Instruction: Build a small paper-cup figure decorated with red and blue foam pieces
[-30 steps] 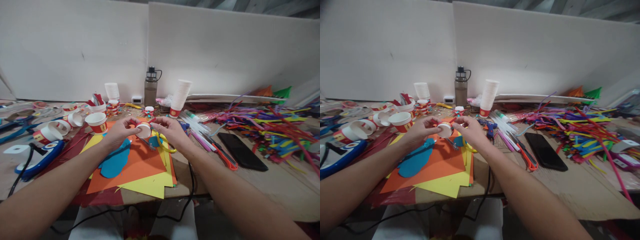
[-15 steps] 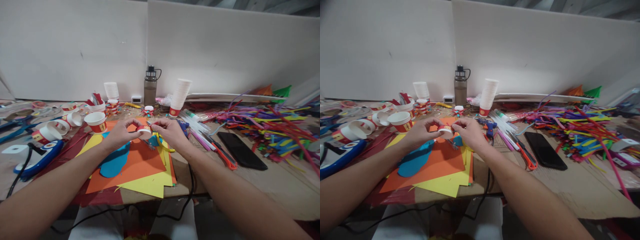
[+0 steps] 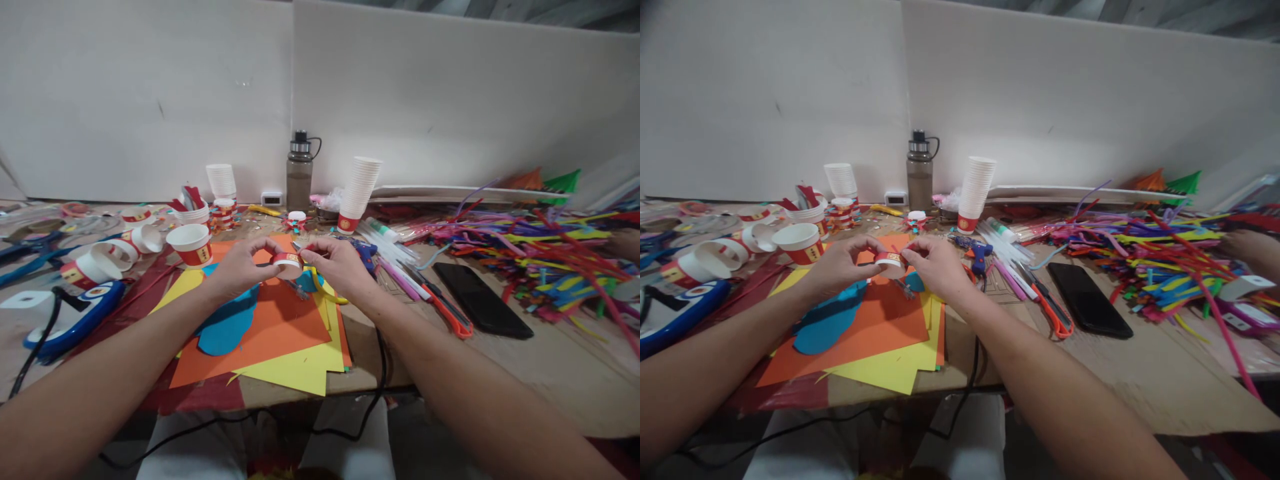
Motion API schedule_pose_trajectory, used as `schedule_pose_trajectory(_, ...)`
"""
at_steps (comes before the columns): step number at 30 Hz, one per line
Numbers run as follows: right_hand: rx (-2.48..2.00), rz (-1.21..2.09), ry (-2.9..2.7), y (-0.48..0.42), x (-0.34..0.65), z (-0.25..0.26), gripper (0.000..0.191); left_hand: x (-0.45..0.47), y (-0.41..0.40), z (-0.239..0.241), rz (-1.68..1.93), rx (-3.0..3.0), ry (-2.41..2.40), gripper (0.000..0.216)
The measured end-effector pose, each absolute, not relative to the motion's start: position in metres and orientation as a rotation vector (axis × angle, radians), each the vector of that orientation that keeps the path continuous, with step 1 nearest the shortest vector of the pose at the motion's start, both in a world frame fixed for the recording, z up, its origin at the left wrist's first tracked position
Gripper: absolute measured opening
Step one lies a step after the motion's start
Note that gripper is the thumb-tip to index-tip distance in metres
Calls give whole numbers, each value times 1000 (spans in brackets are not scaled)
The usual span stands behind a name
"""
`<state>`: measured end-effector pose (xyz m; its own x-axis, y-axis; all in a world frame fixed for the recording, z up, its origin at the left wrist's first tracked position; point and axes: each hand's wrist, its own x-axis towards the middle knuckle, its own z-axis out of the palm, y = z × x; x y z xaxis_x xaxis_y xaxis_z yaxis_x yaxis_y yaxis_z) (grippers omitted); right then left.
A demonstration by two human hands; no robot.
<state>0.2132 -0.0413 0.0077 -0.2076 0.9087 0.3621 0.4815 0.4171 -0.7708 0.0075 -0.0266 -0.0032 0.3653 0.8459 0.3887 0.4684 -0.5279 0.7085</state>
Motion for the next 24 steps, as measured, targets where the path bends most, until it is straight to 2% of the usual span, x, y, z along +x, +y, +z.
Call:
schedule_pose_trajectory(6,-1190,651,-1835,-40,214,5,16,7,-23,-8,1045,1986,1046,17)
schedule_pose_trajectory(11,-1174,747,-1649,-36,217,6,29,10,-18,-14,1120,1437,876,28)
schedule_pose_trajectory(14,-1189,888,-1527,-35,218,7,30,11,-17,-11,1088,1215,844,31)
schedule_pose_trajectory(24,-1105,1079,-1515,-33,216,0,38,13,-18,-8,1114,1101,802,38)
